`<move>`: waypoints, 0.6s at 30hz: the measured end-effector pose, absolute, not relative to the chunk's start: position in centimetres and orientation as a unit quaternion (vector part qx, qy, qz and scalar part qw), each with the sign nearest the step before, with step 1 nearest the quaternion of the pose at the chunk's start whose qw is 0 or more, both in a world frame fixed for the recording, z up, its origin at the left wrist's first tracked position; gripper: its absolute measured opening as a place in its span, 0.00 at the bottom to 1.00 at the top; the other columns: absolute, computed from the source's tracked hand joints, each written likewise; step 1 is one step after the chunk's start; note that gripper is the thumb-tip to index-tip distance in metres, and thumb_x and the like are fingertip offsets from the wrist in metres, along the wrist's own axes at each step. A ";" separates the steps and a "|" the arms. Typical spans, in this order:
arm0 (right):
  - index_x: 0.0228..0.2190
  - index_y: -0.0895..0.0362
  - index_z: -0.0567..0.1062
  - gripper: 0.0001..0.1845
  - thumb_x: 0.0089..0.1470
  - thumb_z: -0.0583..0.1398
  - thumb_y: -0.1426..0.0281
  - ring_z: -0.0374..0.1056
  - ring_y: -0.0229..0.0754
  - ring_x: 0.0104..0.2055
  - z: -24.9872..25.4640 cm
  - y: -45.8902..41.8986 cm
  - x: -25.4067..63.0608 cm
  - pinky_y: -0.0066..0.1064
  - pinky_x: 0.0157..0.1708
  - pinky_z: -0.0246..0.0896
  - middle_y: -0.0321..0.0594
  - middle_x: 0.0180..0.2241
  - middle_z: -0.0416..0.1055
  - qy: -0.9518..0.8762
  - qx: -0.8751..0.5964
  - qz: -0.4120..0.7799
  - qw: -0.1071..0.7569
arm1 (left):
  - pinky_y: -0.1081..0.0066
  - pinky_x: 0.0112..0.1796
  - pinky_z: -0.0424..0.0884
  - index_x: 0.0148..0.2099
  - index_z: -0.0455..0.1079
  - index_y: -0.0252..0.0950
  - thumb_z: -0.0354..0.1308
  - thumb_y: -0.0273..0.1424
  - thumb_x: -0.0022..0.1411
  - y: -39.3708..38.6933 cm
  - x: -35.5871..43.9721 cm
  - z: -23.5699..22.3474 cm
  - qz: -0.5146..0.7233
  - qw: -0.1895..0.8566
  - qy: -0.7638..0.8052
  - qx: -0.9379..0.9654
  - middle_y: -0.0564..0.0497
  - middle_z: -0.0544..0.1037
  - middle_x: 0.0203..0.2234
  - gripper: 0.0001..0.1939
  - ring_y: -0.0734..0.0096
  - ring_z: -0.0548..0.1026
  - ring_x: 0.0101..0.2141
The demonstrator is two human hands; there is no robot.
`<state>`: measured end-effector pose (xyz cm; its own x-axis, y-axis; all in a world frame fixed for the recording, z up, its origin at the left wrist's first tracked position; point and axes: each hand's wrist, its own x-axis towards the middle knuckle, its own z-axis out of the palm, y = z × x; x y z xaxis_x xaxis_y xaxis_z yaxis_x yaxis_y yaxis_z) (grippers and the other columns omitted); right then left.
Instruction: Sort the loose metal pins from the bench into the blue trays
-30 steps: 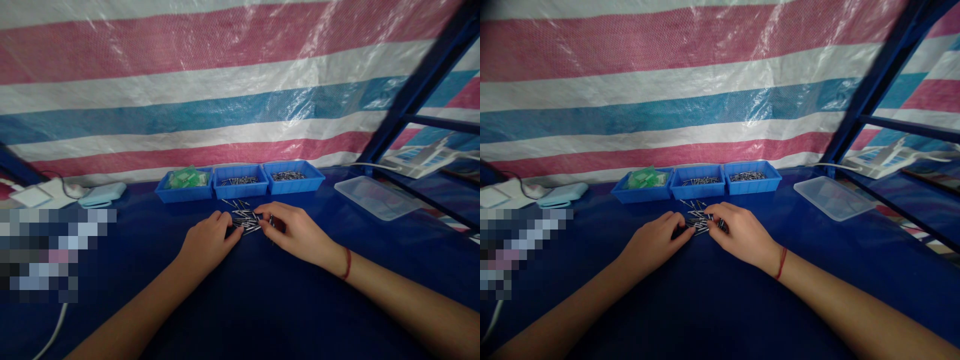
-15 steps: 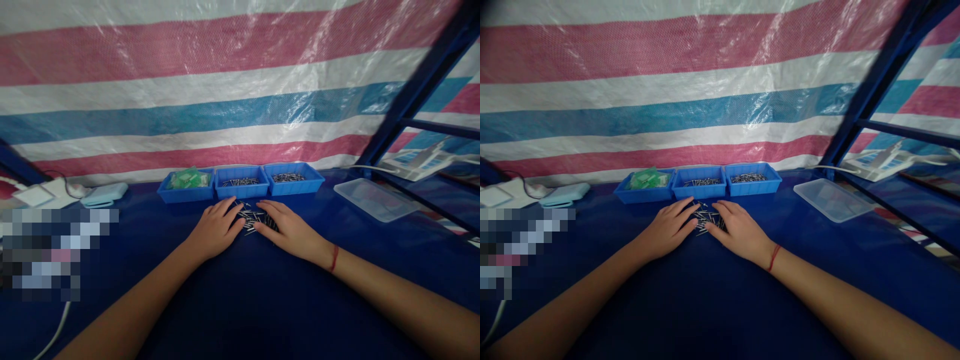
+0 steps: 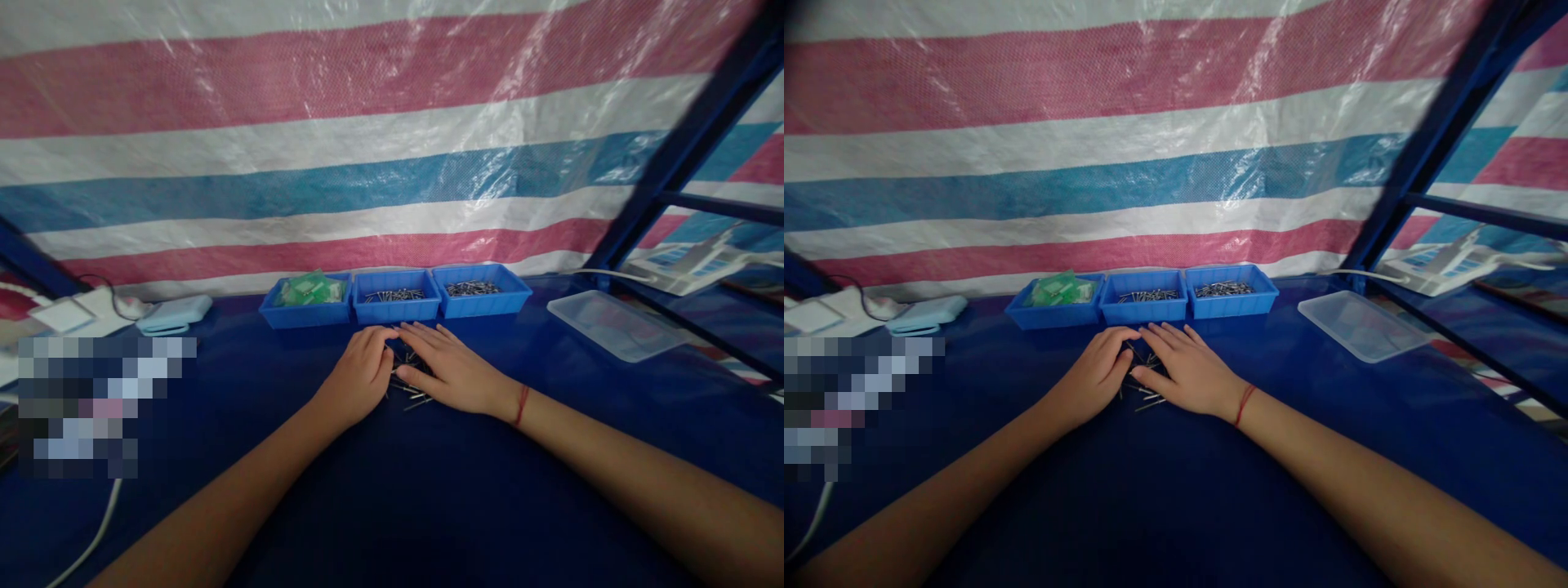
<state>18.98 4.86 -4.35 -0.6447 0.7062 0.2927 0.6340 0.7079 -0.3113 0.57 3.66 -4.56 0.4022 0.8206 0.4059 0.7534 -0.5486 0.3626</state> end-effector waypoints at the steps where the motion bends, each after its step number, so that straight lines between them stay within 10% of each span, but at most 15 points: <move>1: 0.59 0.56 0.56 0.31 0.59 0.48 0.54 0.48 0.54 0.63 -4.4 4.9 19.0 0.56 0.58 0.44 0.50 0.60 0.54 -0.906 -0.369 0.087 0.190 | 0.59 0.52 0.63 0.51 0.62 0.31 0.41 0.25 0.65 3.7 0.6 -4.6 0.277 0.059 0.475 0.833 0.41 0.70 0.47 0.14 0.64 0.67 0.50; 18: 0.36 0.56 0.74 0.08 0.54 0.57 0.71 0.69 0.43 0.42 -3.7 4.0 19.3 0.37 0.46 0.60 0.41 0.37 0.74 -0.899 -0.333 0.100 0.268 | 0.62 0.50 0.65 0.47 0.67 0.35 0.45 0.25 0.64 3.2 0.2 -4.0 0.229 0.070 0.426 0.872 0.45 0.73 0.44 0.13 0.65 0.69 0.47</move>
